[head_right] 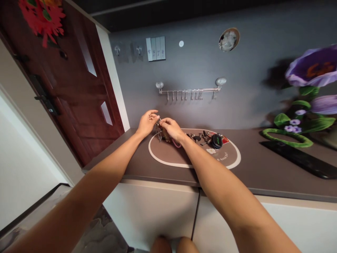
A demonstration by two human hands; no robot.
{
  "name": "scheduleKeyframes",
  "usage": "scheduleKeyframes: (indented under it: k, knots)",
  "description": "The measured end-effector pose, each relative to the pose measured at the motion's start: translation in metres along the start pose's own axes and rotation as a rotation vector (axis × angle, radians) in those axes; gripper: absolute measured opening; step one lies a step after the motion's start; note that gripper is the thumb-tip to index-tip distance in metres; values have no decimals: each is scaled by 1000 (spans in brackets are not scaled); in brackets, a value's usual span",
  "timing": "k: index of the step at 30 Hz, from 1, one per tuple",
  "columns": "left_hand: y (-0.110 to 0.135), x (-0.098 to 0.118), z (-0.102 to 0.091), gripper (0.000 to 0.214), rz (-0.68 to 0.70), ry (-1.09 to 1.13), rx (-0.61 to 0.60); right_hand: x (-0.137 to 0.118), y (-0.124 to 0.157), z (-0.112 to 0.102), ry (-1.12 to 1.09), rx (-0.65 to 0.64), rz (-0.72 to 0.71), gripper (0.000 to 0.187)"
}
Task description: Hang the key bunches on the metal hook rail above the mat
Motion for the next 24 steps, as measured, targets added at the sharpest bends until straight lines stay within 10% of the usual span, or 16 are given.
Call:
scheduleKeyframes:
  k: [15, 24]
  knots:
    - [14, 11, -5, 25, 138, -437, 32, 0, 1, -17, -10, 171, -80, 28]
    - [20, -6, 11, 35, 169, -789, -194, -28, -19, -42, 10, 376, -111, 23]
Point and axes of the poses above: each hand's wrist, its own y-axis away from the middle knuckle, its own z-axis out of the palm, x = y × z, the point moved 9 cm from there along -y, towards the middle knuckle, and after that the axes turned 4 degrees about -y, right-handed, at the moved point
